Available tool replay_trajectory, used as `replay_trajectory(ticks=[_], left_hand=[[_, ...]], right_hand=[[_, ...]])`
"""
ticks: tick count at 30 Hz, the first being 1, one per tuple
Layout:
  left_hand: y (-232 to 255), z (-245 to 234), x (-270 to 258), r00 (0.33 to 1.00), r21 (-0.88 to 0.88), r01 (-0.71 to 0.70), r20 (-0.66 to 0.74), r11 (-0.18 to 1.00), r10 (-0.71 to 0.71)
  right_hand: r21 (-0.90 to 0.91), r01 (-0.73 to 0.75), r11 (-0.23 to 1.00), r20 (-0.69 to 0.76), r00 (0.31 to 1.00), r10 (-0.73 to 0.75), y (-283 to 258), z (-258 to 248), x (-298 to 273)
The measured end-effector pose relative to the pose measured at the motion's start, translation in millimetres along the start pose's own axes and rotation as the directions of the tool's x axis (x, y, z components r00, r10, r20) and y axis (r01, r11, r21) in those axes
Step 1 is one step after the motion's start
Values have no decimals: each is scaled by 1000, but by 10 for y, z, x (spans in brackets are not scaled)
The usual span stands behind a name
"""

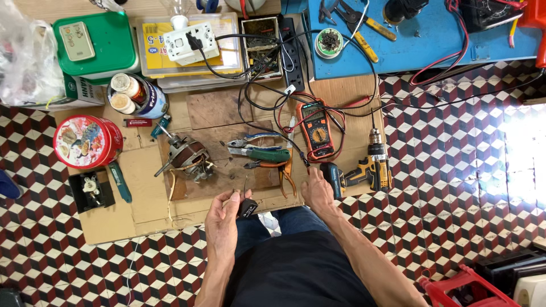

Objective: The person works on a small electrical motor or capacitor assembly on a cluttered workbench. They use pliers to strip wires, a utility knife to cut insulation, and a multimeter to test electrical continuity. The person also uses a cordless drill to spin the motor shaft and applies a substance from a small container to the assembly.

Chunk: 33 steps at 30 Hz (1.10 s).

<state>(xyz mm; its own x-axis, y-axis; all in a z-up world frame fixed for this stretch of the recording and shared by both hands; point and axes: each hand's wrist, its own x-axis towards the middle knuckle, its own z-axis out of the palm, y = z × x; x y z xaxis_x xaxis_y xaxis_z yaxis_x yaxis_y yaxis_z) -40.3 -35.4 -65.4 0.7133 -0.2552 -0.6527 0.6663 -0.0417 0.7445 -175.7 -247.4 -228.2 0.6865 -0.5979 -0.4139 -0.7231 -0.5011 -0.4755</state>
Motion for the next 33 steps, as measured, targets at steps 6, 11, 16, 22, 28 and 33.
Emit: replay_trajectory(ticks=[6, 11, 16, 22, 28, 33], left_hand=[[6, -44, -110, 998, 68, 41, -49, 997, -38], [-1, -106, -130, 998, 11, 39, -53, 999, -38], [-90, -223, -103, 999, -57, 42, -32, 998, -44], [-102, -236, -9, 1000, -102, -23, 19, 994, 25], [102, -26, 42, 992, -34, 105, 67, 994, -103], [356, 264, 52, 967, -88, 133, 231, 987, -110]], right_hand=[[47, 48, 998, -68, 997, -45, -311, -162, 202], [43, 121, 992, -131, 985, -115, -419, -209, 487], [-124, 211, 970, 24, 978, -209, -475, -207, 1194], [-261, 213, 942, 14, 976, -216, -755, -694, 1136], [-75, 444, 893, -353, 826, -440, -873, -1702, 370], [845, 138, 517, -194, 979, 56, -855, -2291, 67]])
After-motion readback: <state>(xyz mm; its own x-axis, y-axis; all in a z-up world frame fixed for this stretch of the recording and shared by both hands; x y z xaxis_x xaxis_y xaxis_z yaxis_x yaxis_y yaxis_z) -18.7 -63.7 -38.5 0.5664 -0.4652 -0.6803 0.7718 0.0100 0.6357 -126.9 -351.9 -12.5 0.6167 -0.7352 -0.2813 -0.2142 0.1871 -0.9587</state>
